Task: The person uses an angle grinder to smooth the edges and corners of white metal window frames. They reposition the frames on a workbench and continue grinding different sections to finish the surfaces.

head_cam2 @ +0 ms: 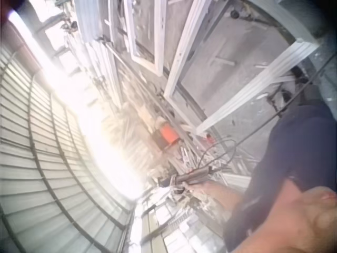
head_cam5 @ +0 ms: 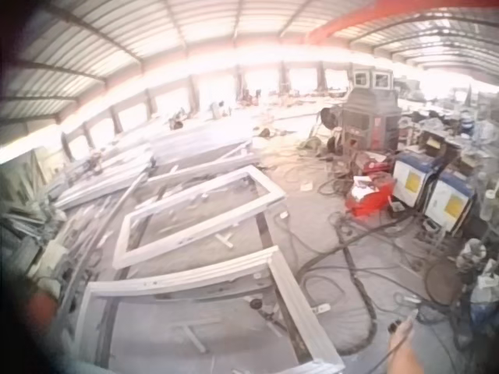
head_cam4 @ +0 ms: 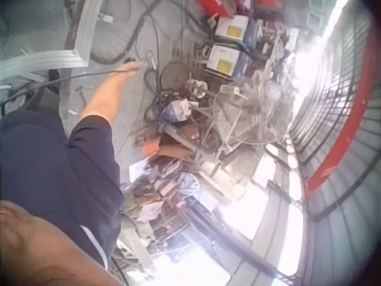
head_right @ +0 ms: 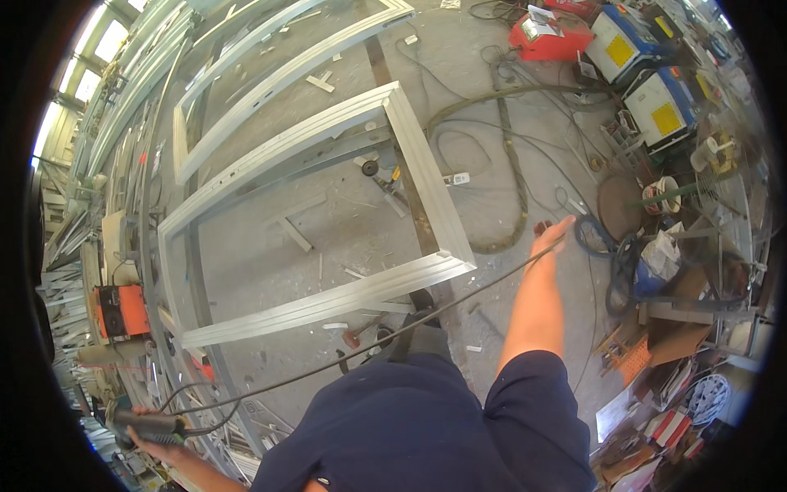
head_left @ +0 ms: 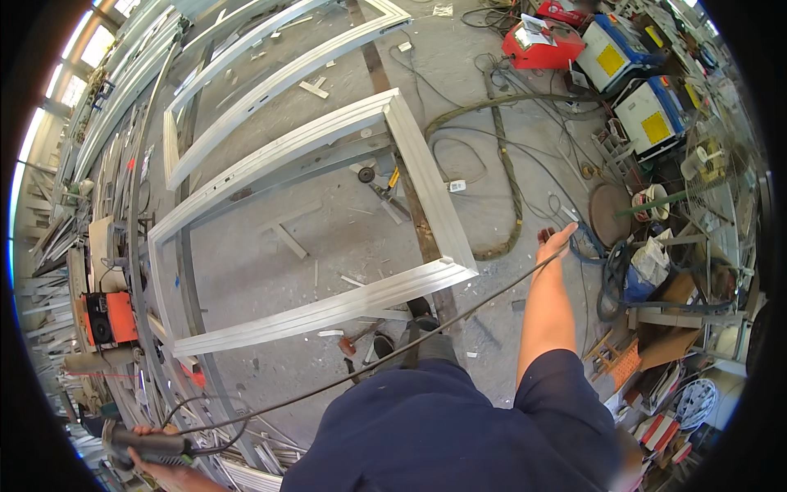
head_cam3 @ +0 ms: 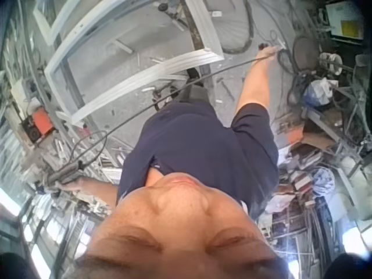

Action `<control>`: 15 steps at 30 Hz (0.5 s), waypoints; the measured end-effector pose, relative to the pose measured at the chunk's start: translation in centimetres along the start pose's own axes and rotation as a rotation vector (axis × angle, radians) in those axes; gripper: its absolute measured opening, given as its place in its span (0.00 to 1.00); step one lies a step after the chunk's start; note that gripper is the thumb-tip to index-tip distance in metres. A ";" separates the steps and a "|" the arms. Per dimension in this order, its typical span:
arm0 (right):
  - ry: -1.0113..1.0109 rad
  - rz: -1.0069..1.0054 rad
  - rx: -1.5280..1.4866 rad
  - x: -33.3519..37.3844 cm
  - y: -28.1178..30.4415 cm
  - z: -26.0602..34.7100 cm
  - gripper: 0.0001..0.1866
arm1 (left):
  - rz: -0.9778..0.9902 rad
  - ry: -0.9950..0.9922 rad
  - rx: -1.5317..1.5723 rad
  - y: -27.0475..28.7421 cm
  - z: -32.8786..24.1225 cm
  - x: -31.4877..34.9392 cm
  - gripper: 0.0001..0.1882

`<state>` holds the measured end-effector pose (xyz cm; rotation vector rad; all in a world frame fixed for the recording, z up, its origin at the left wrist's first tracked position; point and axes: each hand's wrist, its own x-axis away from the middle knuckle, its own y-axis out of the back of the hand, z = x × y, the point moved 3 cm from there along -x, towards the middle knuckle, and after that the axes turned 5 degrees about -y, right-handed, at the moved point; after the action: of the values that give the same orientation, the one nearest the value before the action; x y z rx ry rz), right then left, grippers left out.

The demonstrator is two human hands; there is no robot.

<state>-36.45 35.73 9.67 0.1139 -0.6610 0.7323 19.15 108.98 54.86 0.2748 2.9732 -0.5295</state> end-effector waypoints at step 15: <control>0.218 0.196 -0.005 -1.2 -19.2 3.3 0.33 | -0.639 -0.428 -0.278 3.9 -11.7 10.7 0.22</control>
<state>-26.33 19.62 14.02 -0.0358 -0.4696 0.9173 8.54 118.37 63.03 -0.7359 2.6072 -0.1766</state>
